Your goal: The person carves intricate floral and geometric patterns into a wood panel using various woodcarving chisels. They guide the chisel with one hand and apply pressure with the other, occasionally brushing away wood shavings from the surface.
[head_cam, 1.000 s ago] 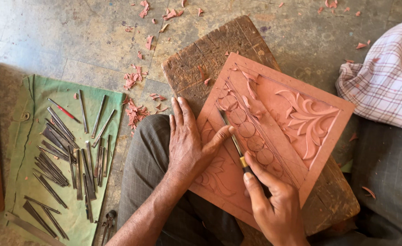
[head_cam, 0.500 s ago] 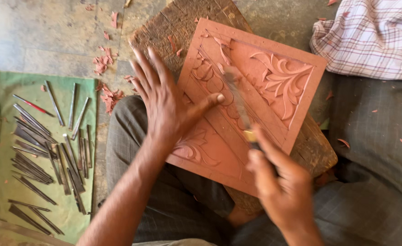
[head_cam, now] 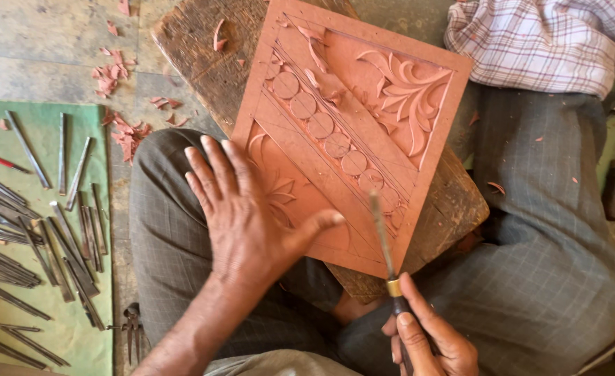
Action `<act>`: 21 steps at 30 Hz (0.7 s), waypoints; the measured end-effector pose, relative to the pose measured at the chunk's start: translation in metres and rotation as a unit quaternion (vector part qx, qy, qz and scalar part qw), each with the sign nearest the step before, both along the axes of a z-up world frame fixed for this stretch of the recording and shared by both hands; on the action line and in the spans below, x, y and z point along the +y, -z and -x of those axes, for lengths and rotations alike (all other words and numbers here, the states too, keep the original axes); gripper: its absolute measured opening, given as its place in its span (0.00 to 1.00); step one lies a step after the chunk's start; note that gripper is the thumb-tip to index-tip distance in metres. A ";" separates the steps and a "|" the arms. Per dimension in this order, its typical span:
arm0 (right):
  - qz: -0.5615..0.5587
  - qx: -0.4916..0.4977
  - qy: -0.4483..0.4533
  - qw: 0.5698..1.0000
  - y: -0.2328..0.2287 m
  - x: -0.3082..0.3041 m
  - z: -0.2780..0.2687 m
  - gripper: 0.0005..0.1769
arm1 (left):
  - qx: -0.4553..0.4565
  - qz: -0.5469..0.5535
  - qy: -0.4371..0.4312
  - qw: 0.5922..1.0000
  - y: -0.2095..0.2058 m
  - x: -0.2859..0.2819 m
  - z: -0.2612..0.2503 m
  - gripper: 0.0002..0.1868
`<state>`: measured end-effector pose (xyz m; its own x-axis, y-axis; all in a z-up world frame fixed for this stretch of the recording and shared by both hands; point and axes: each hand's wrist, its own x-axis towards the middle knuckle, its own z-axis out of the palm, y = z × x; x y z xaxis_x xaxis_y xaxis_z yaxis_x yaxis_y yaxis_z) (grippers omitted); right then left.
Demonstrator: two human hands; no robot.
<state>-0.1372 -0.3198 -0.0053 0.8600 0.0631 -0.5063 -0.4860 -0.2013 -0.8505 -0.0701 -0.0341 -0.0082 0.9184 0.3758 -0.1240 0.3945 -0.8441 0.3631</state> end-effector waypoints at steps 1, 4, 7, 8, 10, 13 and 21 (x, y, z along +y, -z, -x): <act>0.002 0.003 -0.001 1.000 0.001 -0.001 0.003 0.26 | 0.005 0.005 -0.006 1.000 -0.007 -0.009 -0.004 0.88; 0.019 0.013 -0.004 1.000 0.000 0.001 0.010 0.24 | 0.028 0.014 -0.018 0.999 -0.022 -0.025 -0.016 0.90; 0.050 0.026 -0.012 0.998 -0.006 0.001 0.012 0.24 | 0.044 0.016 -0.014 0.999 -0.021 -0.031 -0.018 0.90; 0.053 0.030 -0.016 0.998 -0.009 0.001 0.012 0.24 | 0.032 0.014 -0.010 0.999 -0.019 -0.031 -0.016 0.91; 0.062 0.035 -0.020 0.997 -0.013 0.002 0.011 0.24 | 0.025 0.017 -0.005 1.000 -0.013 -0.033 -0.013 0.91; 0.073 0.039 -0.017 0.996 -0.019 0.005 0.011 0.25 | 0.030 0.024 0.001 0.999 -0.006 -0.041 -0.009 0.90; -0.051 0.089 -0.063 0.993 -0.023 0.003 0.003 0.43 | 0.000 0.029 0.026 0.999 -0.004 -0.049 -0.004 0.88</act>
